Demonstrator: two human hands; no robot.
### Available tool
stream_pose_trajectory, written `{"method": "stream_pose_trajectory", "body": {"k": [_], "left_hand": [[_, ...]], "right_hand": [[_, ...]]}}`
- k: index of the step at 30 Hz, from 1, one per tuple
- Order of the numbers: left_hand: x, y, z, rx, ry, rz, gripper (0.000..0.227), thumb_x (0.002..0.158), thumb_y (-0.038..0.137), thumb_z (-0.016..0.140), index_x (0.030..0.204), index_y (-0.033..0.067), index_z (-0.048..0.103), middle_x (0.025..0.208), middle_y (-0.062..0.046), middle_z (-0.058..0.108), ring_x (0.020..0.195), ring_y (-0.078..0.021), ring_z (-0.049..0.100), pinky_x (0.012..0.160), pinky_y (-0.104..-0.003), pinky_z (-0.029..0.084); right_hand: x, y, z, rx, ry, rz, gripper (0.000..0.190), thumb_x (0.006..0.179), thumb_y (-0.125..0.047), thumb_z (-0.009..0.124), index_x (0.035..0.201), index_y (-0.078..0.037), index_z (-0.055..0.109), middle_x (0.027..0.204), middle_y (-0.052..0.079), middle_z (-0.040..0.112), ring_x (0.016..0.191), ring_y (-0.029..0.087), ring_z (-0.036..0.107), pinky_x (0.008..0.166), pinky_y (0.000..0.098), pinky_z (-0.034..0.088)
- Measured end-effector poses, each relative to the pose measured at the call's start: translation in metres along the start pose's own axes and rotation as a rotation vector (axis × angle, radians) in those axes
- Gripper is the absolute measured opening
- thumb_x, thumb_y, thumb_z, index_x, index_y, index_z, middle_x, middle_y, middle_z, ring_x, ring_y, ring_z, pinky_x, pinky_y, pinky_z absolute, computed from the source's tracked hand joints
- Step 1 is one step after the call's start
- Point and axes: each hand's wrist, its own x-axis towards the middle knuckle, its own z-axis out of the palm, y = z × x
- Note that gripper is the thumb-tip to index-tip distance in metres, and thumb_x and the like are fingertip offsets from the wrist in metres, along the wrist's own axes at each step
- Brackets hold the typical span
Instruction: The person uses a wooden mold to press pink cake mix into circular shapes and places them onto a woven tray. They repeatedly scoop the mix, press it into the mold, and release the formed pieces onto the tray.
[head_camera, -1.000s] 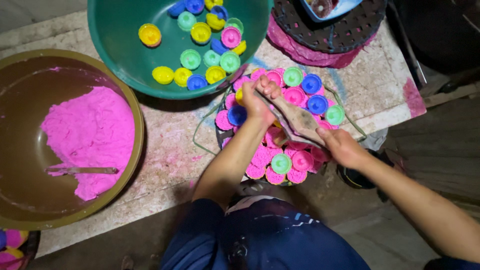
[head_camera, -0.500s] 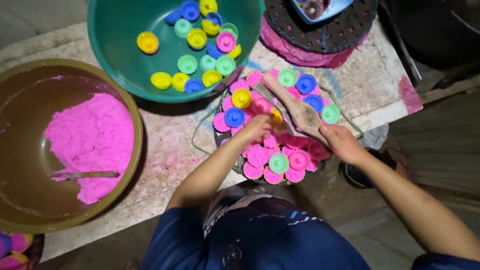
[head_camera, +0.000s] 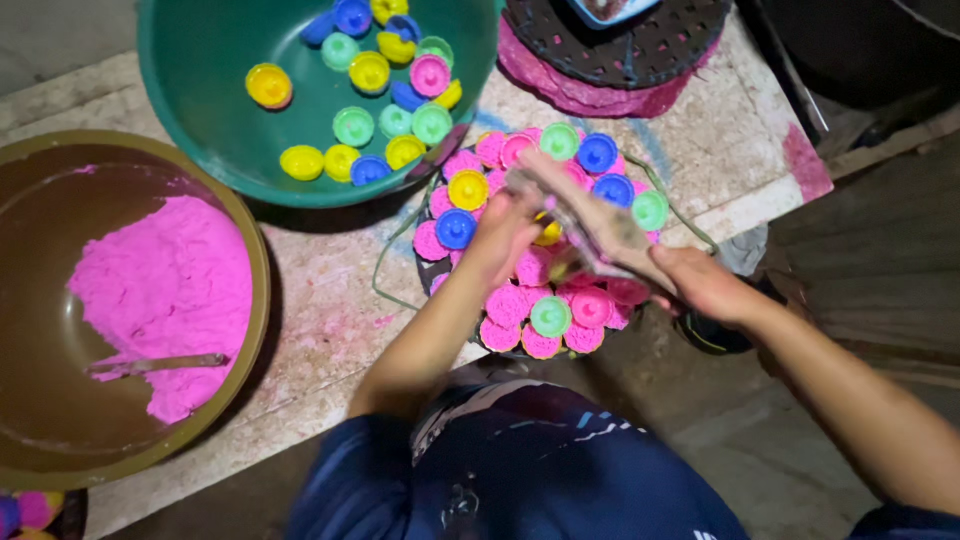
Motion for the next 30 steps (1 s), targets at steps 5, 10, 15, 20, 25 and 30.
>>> {"method": "stream_pose_trajectory", "body": {"k": [5,10,15,20,25,30], "left_hand": [[0.053,-0.044,0.013,-0.589,0.007,0.102,0.026,0.103,0.039,0.062,0.093,0.0166,0.053,0.073,0.004,0.047,0.072,-0.0111,0.050,0.078,-0.031,0.047],[0.068,-0.065,-0.006,-0.612,0.084,0.158,0.038,0.105,0.040,0.062,0.080,0.0201,0.042,0.067,0.007,0.037,0.060,-0.0077,0.038,0.065,-0.028,0.040],[0.068,-0.069,-0.018,-0.542,0.152,0.121,0.035,0.098,0.037,0.060,0.074,0.0214,0.041,0.062,0.009,0.036,0.056,-0.0077,0.037,0.067,-0.032,0.044],[0.069,-0.079,-0.012,-0.625,0.117,0.141,0.034,0.099,0.036,0.059,0.074,0.0221,0.041,0.061,0.010,0.035,0.055,-0.0071,0.036,0.067,-0.031,0.043],[0.076,-0.066,-0.013,-0.559,0.088,0.174,0.034,0.100,0.035,0.058,0.074,0.0222,0.041,0.059,0.010,0.034,0.053,-0.0071,0.035,0.065,-0.030,0.042],[0.069,-0.060,-0.020,-0.466,0.134,0.199,0.033,0.097,0.033,0.058,0.072,0.0219,0.040,0.057,0.009,0.032,0.049,-0.0069,0.032,0.058,-0.030,0.039]], "right_hand": [[-0.015,-0.044,-0.007,-0.119,-0.011,0.215,0.076,0.102,-0.062,0.032,0.088,0.000,0.073,0.067,0.010,0.066,0.060,0.020,0.058,0.056,0.0374,0.048],[-0.021,-0.051,0.007,-0.495,0.242,0.134,0.069,0.102,-0.058,0.038,0.097,0.000,0.075,0.076,0.024,0.072,0.074,0.033,0.070,0.072,0.0457,0.053],[-0.022,-0.058,0.025,-0.550,0.258,-0.059,0.061,0.105,-0.052,0.039,0.100,0.000,0.071,0.089,0.027,0.070,0.088,0.045,0.069,0.081,0.0508,0.052],[-0.031,-0.072,0.022,-0.697,0.311,0.034,0.061,0.102,-0.055,0.040,0.100,-0.006,0.075,0.094,0.025,0.073,0.094,0.045,0.069,0.083,0.0535,0.052],[-0.025,-0.074,0.032,-0.712,0.394,0.068,0.058,0.100,-0.056,0.042,0.107,-0.007,0.073,0.094,0.026,0.072,0.094,0.046,0.067,0.081,0.0553,0.051],[-0.021,-0.060,0.044,-0.627,0.376,-0.089,0.056,0.103,-0.053,0.043,0.105,-0.006,0.072,0.093,0.026,0.072,0.092,0.046,0.067,0.080,0.0541,0.052]]}}
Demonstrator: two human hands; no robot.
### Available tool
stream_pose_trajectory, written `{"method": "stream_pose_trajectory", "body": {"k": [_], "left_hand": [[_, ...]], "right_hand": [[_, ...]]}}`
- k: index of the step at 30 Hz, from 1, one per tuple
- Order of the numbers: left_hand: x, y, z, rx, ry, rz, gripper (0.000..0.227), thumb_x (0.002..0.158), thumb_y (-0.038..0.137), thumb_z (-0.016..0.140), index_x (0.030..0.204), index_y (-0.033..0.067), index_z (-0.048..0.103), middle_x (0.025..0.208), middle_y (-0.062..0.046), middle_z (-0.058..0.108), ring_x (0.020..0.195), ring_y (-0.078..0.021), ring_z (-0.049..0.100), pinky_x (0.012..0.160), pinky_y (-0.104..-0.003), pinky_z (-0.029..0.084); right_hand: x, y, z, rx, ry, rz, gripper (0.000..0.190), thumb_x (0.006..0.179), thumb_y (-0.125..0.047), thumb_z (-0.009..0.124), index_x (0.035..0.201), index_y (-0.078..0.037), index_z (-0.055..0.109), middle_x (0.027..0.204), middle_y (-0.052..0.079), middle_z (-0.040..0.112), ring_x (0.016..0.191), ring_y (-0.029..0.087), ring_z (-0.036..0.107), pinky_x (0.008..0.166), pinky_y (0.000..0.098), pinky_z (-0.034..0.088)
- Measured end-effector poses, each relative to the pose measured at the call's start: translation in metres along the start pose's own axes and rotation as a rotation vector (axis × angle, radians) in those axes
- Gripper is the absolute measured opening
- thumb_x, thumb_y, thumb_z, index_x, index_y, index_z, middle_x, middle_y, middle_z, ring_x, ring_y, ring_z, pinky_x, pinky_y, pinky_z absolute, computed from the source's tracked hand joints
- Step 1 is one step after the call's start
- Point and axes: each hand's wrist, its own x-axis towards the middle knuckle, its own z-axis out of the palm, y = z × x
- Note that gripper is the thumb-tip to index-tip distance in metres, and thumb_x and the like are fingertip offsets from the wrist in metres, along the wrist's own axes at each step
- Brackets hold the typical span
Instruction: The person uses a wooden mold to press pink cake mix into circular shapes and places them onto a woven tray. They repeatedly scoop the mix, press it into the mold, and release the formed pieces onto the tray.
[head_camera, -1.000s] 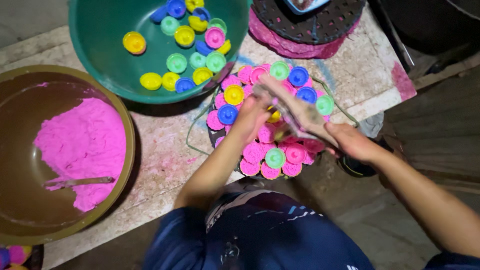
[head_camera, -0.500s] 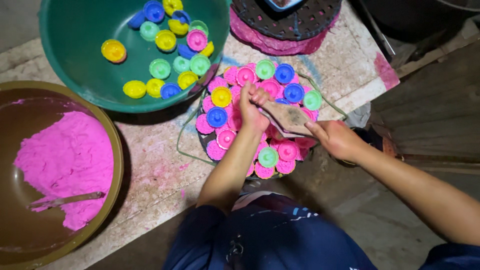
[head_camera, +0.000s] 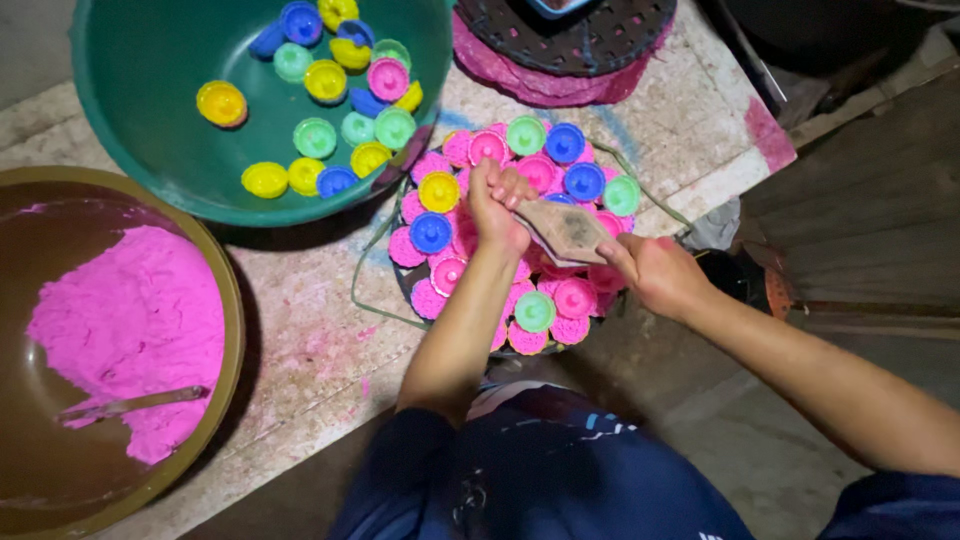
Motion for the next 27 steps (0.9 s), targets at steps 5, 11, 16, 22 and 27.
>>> {"method": "stream_pose_trajectory", "body": {"k": [5,11,16,22,27], "left_hand": [[-0.003,-0.021,-0.001,-0.052,0.149,-0.042,0.032,0.093,0.032,0.058,0.070,0.0222,0.039,0.055,0.009,0.031,0.047,-0.0078,0.031,0.056,-0.030,0.039],[0.008,-0.030,-0.003,-0.038,0.035,-0.034,0.029,0.099,0.034,0.063,0.083,0.0182,0.045,0.068,0.005,0.041,0.062,-0.0117,0.045,0.068,-0.033,0.047],[-0.032,-0.016,-0.048,0.788,-0.034,-0.350,0.060,0.093,0.061,0.052,0.132,0.0158,0.046,0.113,-0.003,0.063,0.086,-0.0123,0.067,0.070,-0.030,0.053],[-0.053,-0.028,-0.075,0.945,-0.069,-0.685,0.088,0.098,0.078,0.029,0.152,0.0094,0.040,0.125,-0.013,0.063,0.066,-0.0125,0.056,0.048,-0.023,0.038],[-0.057,-0.019,-0.048,1.990,-0.708,0.968,0.030,0.123,0.032,0.037,0.151,0.0409,0.032,0.150,-0.021,0.047,0.112,-0.0237,0.075,0.094,-0.029,0.062]], "right_hand": [[-0.003,0.011,-0.013,-0.050,-0.029,0.046,0.055,0.100,-0.054,0.044,0.100,-0.008,0.074,0.089,0.024,0.072,0.088,0.045,0.068,0.077,0.0543,0.052],[-0.001,0.020,-0.024,-0.064,-0.030,0.098,0.056,0.101,-0.053,0.046,0.093,-0.005,0.073,0.081,0.024,0.071,0.084,0.044,0.068,0.074,0.0532,0.050],[-0.011,0.048,-0.019,0.156,0.011,0.016,0.056,0.103,-0.050,0.045,0.092,-0.002,0.069,0.069,0.019,0.063,0.067,0.032,0.063,0.067,0.0456,0.049],[-0.011,0.076,0.015,0.362,0.105,0.044,0.057,0.106,-0.049,0.044,0.084,0.000,0.062,0.062,0.010,0.053,0.062,0.017,0.051,0.058,0.0386,0.044],[-0.010,0.095,0.035,0.433,0.340,0.045,0.058,0.110,-0.049,0.043,0.084,0.000,0.058,0.061,0.008,0.050,0.059,0.017,0.050,0.055,0.0378,0.042]]}}
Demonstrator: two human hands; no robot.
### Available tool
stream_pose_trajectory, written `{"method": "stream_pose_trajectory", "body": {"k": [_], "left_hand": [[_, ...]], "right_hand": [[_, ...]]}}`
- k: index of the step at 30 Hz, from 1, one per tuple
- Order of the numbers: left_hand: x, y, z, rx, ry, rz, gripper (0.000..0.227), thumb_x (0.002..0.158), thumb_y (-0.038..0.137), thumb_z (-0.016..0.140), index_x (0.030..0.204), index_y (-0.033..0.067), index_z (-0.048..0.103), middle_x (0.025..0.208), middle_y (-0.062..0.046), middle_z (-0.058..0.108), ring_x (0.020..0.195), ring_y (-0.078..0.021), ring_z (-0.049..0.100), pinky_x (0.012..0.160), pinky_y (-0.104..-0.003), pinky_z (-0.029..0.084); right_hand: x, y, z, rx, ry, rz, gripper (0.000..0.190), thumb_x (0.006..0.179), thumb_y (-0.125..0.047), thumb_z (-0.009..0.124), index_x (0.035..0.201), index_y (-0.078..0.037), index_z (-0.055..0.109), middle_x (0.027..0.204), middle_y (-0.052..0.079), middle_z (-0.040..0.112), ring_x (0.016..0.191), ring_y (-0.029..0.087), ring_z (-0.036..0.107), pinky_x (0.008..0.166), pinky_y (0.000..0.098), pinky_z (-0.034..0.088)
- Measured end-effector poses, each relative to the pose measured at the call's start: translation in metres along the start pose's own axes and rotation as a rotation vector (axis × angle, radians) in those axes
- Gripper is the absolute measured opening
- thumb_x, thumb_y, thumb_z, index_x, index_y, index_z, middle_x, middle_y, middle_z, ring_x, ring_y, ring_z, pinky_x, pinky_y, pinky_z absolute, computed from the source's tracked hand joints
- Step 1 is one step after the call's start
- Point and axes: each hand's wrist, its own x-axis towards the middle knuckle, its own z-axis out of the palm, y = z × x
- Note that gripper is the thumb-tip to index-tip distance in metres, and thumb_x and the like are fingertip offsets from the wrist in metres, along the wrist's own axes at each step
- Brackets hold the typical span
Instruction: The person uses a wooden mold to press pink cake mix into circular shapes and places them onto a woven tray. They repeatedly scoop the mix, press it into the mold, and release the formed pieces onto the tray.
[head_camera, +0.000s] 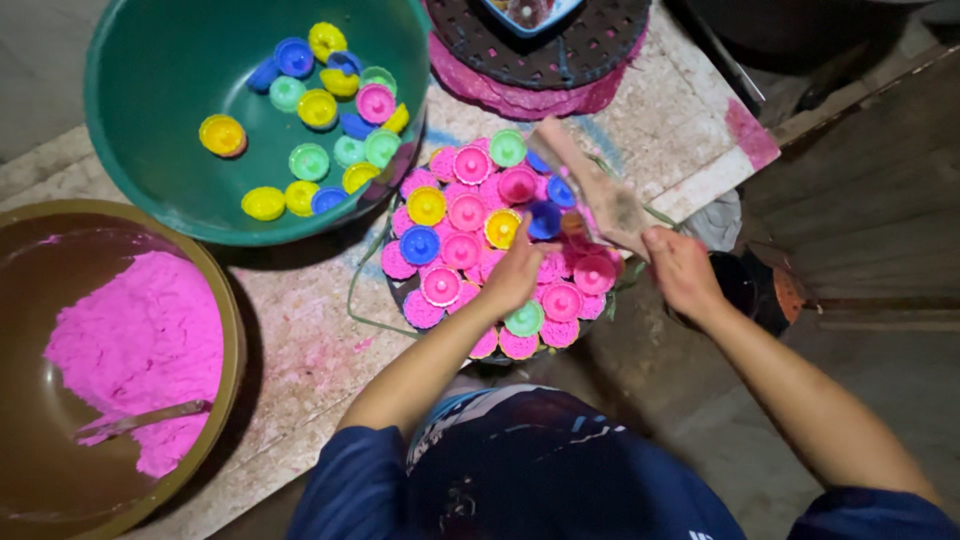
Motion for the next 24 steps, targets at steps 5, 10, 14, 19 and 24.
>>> {"method": "stream_pose_trajectory", "body": {"k": [5,10,14,19,24], "left_hand": [[0.019,0.019,-0.049,-0.084,-0.663,-0.373,0.073,0.093,0.015,0.055,0.163,0.0066,0.038,0.136,-0.013,0.064,0.093,-0.0356,0.071,0.075,-0.051,0.056],[0.016,0.035,-0.080,-0.015,-0.459,-0.183,0.049,0.084,0.010,0.065,0.133,0.0092,0.066,0.141,-0.012,0.060,0.115,-0.0326,0.062,0.088,-0.045,0.056],[0.000,0.045,-0.082,0.060,-0.467,-0.114,0.058,0.074,0.011,0.070,0.131,0.0060,0.066,0.147,-0.017,0.052,0.123,-0.0369,0.052,0.094,-0.048,0.049],[-0.010,0.046,-0.071,0.092,-0.473,-0.086,0.056,0.071,0.012,0.071,0.126,0.0062,0.069,0.148,-0.018,0.051,0.127,-0.0399,0.049,0.095,-0.050,0.046],[-0.012,0.042,-0.067,0.058,-0.454,-0.102,0.052,0.074,0.012,0.070,0.126,0.0079,0.069,0.146,-0.015,0.053,0.130,-0.0373,0.050,0.101,-0.050,0.045]], "right_hand": [[-0.027,0.009,0.009,0.231,0.092,0.044,0.063,0.109,-0.055,0.034,0.088,-0.002,0.062,0.063,0.004,0.056,0.055,0.013,0.054,0.052,0.0312,0.042],[-0.069,0.016,0.028,0.438,0.150,0.067,0.068,0.106,-0.061,0.029,0.098,-0.002,0.064,0.065,0.003,0.057,0.053,0.010,0.053,0.048,0.0269,0.041],[-0.091,0.029,0.041,0.581,0.164,0.084,0.070,0.107,-0.063,0.030,0.100,0.000,0.062,0.068,0.004,0.057,0.055,0.011,0.051,0.050,0.0263,0.041],[-0.099,0.040,0.043,0.630,0.203,0.085,0.071,0.108,-0.064,0.031,0.098,0.001,0.059,0.069,0.005,0.056,0.055,0.011,0.050,0.050,0.0264,0.041],[-0.100,0.051,0.038,0.600,0.217,0.055,0.072,0.108,-0.066,0.031,0.098,0.001,0.058,0.070,0.006,0.057,0.056,0.011,0.052,0.051,0.0260,0.041]]}}
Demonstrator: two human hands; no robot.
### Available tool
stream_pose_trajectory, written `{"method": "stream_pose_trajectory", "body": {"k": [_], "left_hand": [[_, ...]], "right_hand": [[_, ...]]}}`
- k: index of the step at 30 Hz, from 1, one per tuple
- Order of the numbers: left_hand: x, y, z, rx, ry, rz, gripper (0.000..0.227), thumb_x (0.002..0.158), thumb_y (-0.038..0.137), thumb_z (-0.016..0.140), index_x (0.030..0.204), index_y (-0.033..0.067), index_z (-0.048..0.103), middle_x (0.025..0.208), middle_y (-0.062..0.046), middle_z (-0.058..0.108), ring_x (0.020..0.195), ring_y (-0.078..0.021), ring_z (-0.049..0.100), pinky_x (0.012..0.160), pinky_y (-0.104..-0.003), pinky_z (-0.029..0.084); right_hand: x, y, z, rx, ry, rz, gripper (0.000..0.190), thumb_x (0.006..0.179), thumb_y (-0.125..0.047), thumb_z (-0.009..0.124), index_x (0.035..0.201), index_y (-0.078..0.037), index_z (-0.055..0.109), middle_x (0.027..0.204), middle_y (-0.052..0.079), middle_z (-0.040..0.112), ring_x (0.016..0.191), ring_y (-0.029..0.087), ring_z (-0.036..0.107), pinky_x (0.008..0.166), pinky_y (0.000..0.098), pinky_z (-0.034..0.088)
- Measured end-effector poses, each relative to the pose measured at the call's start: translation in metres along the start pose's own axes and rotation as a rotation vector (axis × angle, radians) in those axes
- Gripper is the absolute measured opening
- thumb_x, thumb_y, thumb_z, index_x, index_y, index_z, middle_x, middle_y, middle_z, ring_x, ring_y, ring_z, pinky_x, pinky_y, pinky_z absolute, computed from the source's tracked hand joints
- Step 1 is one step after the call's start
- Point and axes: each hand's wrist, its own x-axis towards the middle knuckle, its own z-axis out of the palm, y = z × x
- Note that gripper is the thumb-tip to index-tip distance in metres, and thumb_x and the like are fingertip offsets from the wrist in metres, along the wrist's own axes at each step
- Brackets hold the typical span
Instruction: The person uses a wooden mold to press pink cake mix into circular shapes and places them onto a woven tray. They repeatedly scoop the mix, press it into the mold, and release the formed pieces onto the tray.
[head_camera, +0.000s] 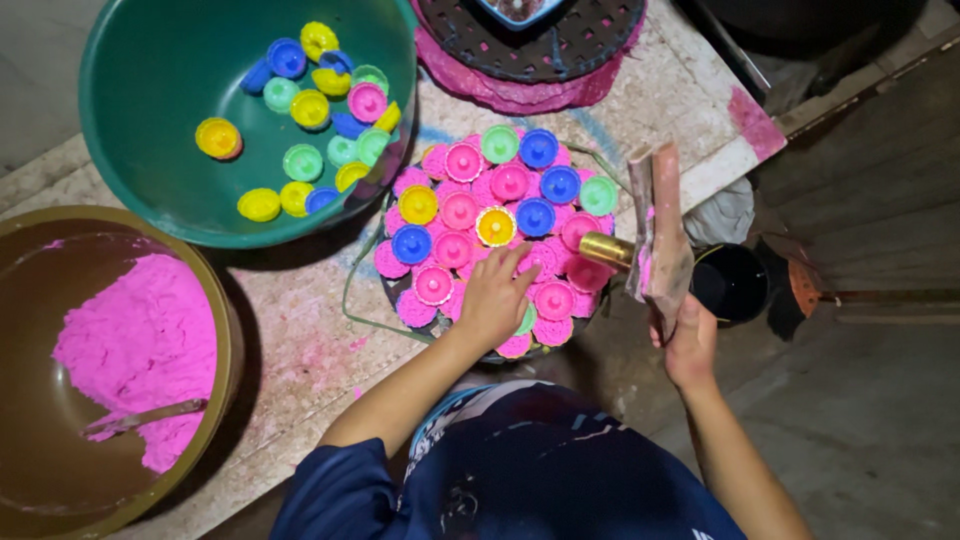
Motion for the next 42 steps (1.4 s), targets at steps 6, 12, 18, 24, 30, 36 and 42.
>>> {"method": "stream_pose_trajectory", "body": {"k": [6,12,18,24,30,36,42], "left_hand": [[0.011,0.019,-0.028,0.028,0.018,0.040,0.042,0.076,0.013,0.070,0.117,0.0160,0.071,0.144,-0.013,0.056,0.130,-0.0381,0.049,0.101,-0.049,0.044],[0.061,0.068,-0.139,-0.193,0.168,0.164,0.056,0.074,0.024,0.075,0.125,0.0034,0.062,0.134,-0.019,0.056,0.127,-0.0406,0.053,0.107,-0.052,0.041],[0.062,0.128,-0.219,-0.527,-0.468,0.316,0.035,0.078,0.037,0.076,0.109,0.0232,0.067,0.089,-0.008,0.071,0.080,-0.0293,0.073,0.067,-0.040,0.056],[0.038,0.142,-0.229,-0.399,-0.730,0.296,0.033,0.075,0.039,0.074,0.102,0.0238,0.065,0.070,-0.008,0.068,0.062,-0.0329,0.069,0.052,-0.047,0.050],[-0.017,0.149,-0.249,-0.373,-0.567,0.174,0.033,0.078,0.029,0.070,0.109,0.0199,0.065,0.070,-0.012,0.067,0.066,-0.0384,0.066,0.056,-0.052,0.049],[-0.076,0.097,-0.266,-0.268,-0.350,0.007,0.032,0.082,0.022,0.067,0.112,0.0121,0.062,0.086,-0.013,0.067,0.081,-0.0352,0.067,0.071,-0.048,0.051],[-0.160,-0.010,-0.270,-1.428,-0.389,-0.282,0.054,0.083,0.011,0.067,0.135,0.0009,0.058,0.126,-0.013,0.067,0.119,-0.0263,0.064,0.102,-0.040,0.049]], "right_hand": [[0.004,-0.021,0.002,0.054,-0.020,0.001,0.072,0.105,-0.067,0.032,0.109,0.000,0.059,0.072,0.004,0.058,0.057,0.011,0.051,0.051,0.0264,0.041],[0.027,-0.130,-0.009,-0.376,-0.391,-0.399,0.065,0.096,-0.060,0.057,0.111,0.003,0.064,0.073,0.005,0.063,0.058,0.015,0.056,0.054,0.0316,0.046],[0.016,-0.274,0.003,-0.791,-0.638,-1.032,0.061,0.074,-0.060,0.074,0.092,-0.002,0.065,0.070,0.009,0.059,0.059,0.029,0.061,0.053,0.0384,0.047],[0.061,-0.314,0.037,-0.739,-1.144,-1.482,0.060,0.095,-0.064,0.066,0.094,-0.004,0.062,0.074,0.008,0.057,0.064,0.029,0.059,0.053,0.0400,0.044],[0.040,-0.277,0.040,-0.474,-1.683,-0.675,0.052,0.107,-0.053,0.053,0.089,-0.005,0.053,0.083,0.014,0.061,0.082,0.040,0.064,0.069,0.0484,0.049],[0.045,-0.290,0.054,-0.395,-1.667,-0.733,0.042,0.101,-0.042,0.060,0.082,-0.006,0.050,0.076,0.011,0.052,0.074,0.034,0.061,0.067,0.0442,0.046],[0.077,-0.324,0.126,-0.846,-0.752,-1.886,0.015,0.082,-0.020,0.075,0.093,-0.011,0.070,0.075,0.001,0.061,0.065,0.017,0.062,0.056,0.0320,0.045]]}}
